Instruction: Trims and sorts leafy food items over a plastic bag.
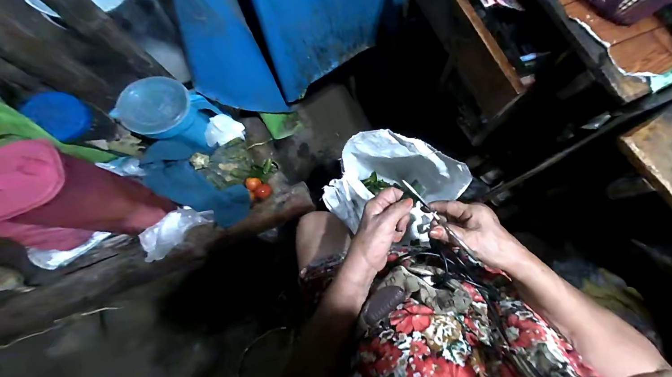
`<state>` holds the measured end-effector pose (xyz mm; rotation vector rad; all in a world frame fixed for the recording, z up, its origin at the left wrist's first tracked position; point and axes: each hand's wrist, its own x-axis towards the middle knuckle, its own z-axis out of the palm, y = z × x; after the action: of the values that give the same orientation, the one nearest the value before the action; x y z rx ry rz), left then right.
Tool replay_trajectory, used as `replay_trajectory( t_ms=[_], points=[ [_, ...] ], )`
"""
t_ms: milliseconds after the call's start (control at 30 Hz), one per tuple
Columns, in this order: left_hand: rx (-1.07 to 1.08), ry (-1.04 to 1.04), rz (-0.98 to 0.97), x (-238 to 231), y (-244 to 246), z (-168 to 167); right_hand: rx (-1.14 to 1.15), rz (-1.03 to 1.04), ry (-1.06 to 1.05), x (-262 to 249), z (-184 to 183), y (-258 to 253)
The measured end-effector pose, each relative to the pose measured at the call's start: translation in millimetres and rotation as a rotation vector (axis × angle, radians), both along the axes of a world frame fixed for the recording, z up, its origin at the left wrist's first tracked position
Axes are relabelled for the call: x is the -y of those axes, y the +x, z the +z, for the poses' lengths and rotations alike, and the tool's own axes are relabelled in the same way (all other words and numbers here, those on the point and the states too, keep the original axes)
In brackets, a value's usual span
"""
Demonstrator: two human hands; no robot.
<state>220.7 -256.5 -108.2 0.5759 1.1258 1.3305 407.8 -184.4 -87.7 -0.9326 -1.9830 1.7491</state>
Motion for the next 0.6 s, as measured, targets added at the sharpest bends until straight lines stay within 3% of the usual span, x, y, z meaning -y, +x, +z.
replay_trajectory(
  t_ms=[167,367,600],
  points=[
    [0.0,-0.008,-0.005,-2.2,0.6,-6.6,0.014,0.008,0.037,-3.7,-7.1,4.2],
    [-0.018,0.009,0.081,-7.5,-0.6,-6.5,-0.015,-0.127,-0.061,-6.7,-11.7,6.0],
    [-0.094,0.029,-0.007,-8.3,-1.2,-4.1,0.112,0.001,0.029,-8.2,-3.0,7.5]
  ],
)
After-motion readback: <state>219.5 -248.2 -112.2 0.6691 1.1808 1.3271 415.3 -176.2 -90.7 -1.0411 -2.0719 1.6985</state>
